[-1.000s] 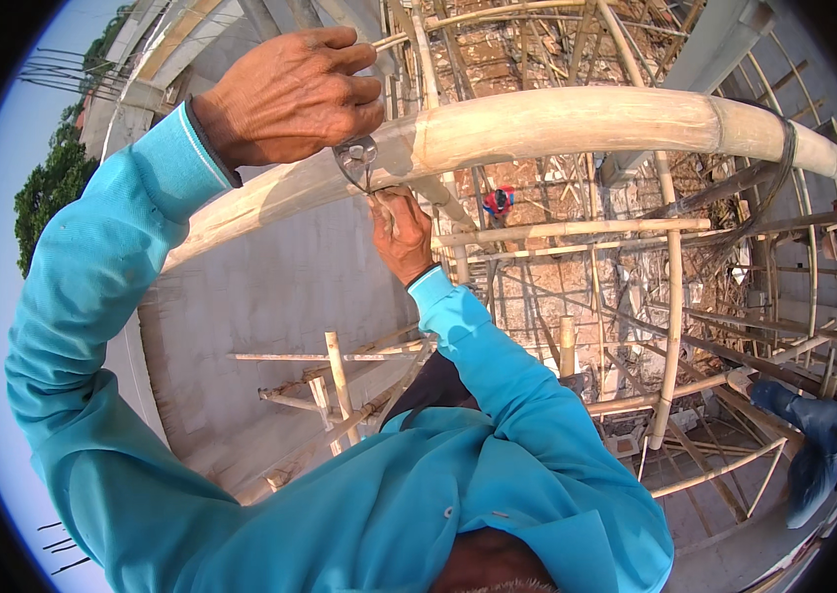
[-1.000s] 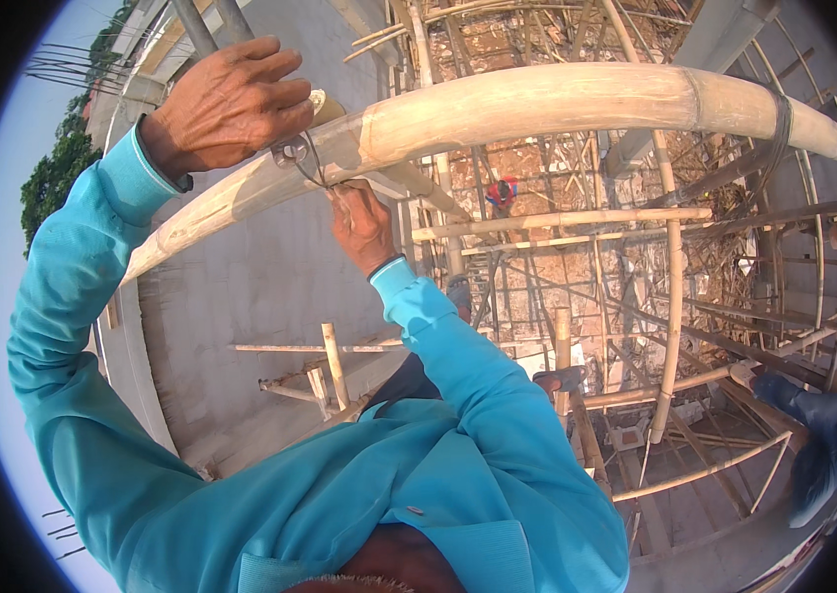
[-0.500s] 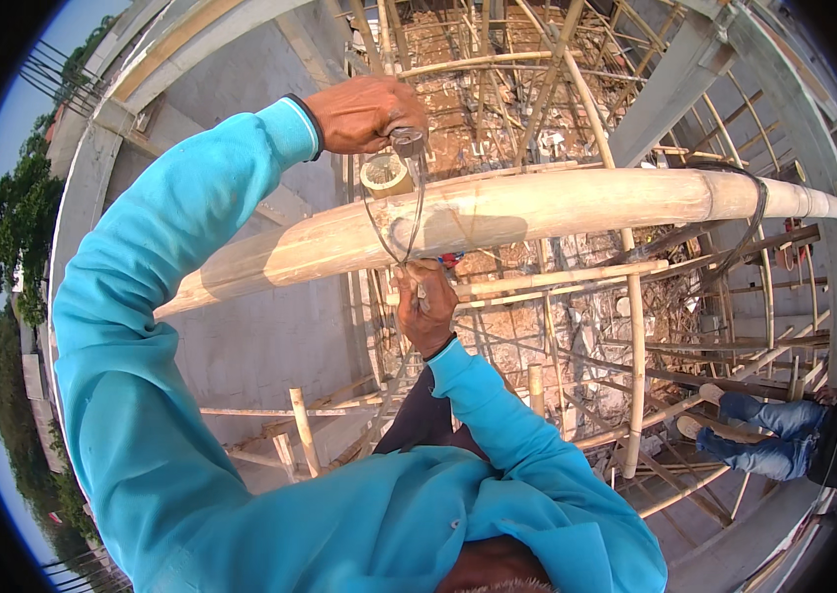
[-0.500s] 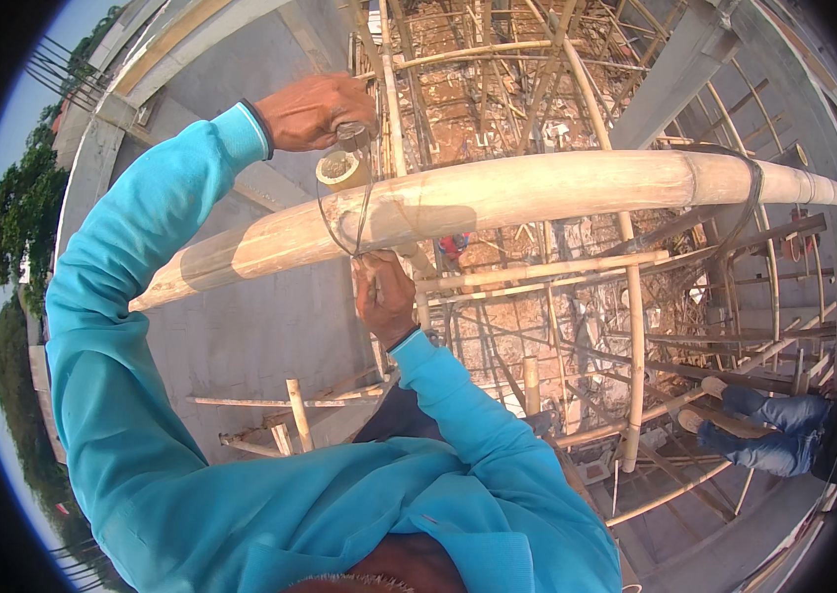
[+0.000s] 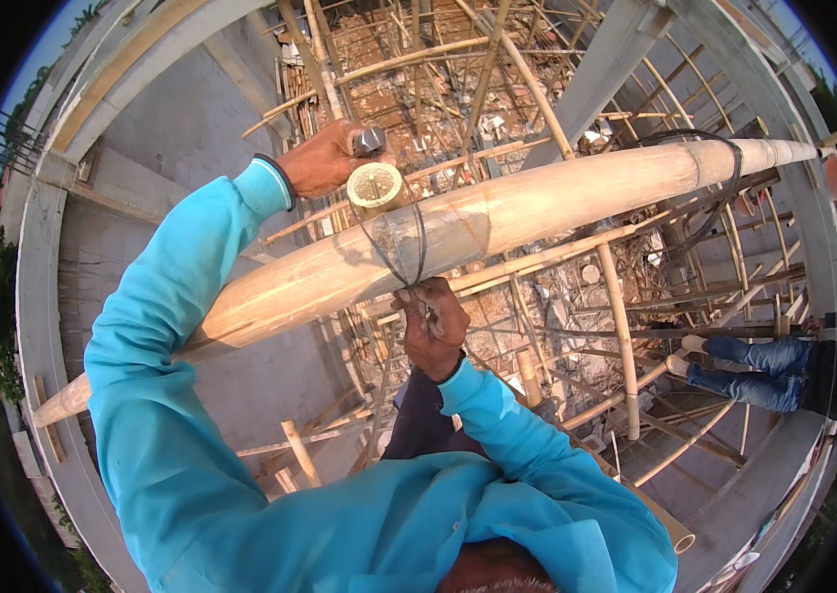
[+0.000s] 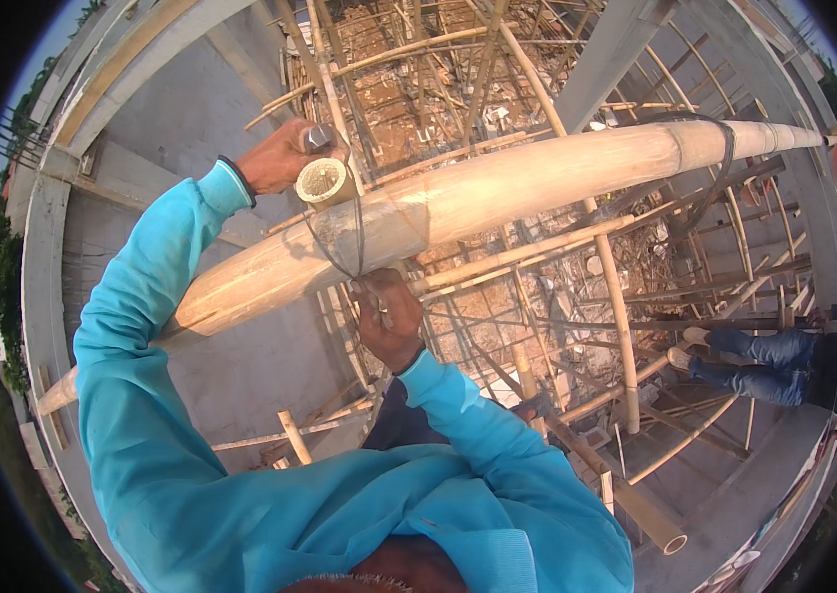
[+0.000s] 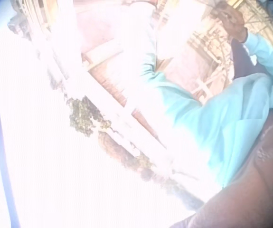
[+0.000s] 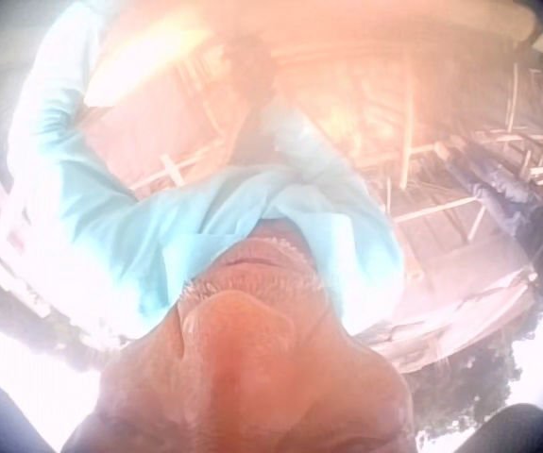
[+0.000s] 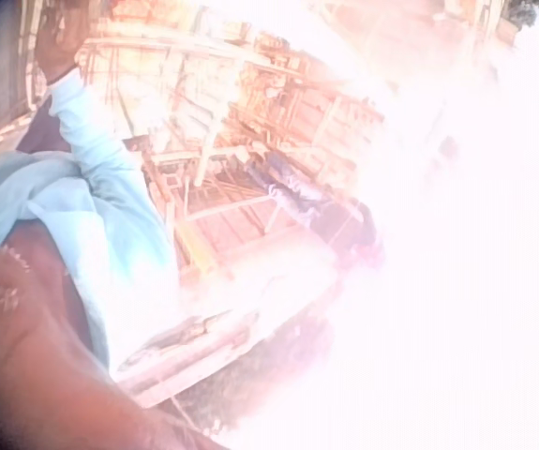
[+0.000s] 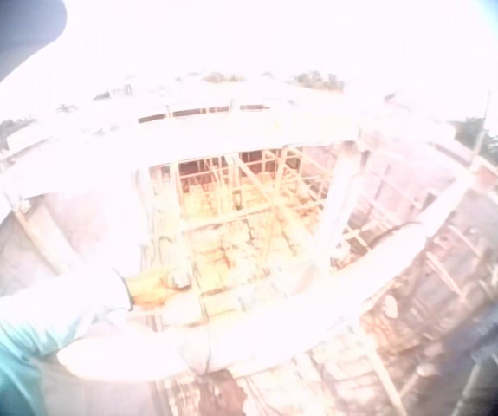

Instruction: The person assembles bamboo scaffolding on a construction site. They tie bamboo poles together with wire using pliers, position and secure wooden planks, and hammer nails into the structure. Another worker is visible nearby.

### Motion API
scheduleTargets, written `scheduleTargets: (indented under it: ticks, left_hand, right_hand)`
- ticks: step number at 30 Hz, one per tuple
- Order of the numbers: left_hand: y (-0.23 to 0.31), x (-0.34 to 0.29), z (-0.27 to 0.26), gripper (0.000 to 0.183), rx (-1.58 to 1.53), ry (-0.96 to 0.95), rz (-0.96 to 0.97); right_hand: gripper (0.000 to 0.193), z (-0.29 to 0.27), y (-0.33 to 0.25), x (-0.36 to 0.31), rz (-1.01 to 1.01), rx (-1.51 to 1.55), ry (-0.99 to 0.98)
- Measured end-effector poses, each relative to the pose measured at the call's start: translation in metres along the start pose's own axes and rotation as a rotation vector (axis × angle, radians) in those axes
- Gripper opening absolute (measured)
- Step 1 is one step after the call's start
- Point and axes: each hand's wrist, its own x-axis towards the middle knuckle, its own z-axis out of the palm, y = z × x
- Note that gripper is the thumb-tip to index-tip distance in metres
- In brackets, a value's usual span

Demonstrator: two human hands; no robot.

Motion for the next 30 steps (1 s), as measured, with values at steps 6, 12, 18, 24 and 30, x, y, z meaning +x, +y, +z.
scheduleTargets:
  ticks: [6,12,18,24,30]
  left_hand:
    - [-0.035,-0.019,0.009,0.028,-0.275,0.055,-0.112]
    - [-0.041,-0.057,0.015,0.035,-0.393,0.042,-0.201]
    - [-0.046,-0.062,0.012,0.040,-0.478,-0.090,-0.193]
    - [-0.057,-0.063,0.022,0.048,-0.592,-0.162,-0.433]
    - [-0.067,-0.066,0.026,0.047,-0.480,-0.281,-0.494]
  right_hand:
    - [0.015,-0.002,-0.011,0.003,0.062,0.010,0.023]
    - [0.016,0.000,-0.020,0.003,0.111,-0.016,0.050]
    - [0.015,-0.001,-0.030,0.007,0.238,-0.039,0.074]
    - [0.021,0.000,-0.060,-0.003,0.336,-0.145,0.242]
    - [0.044,0.015,-0.078,0.001,1.039,0.450,-0.122]
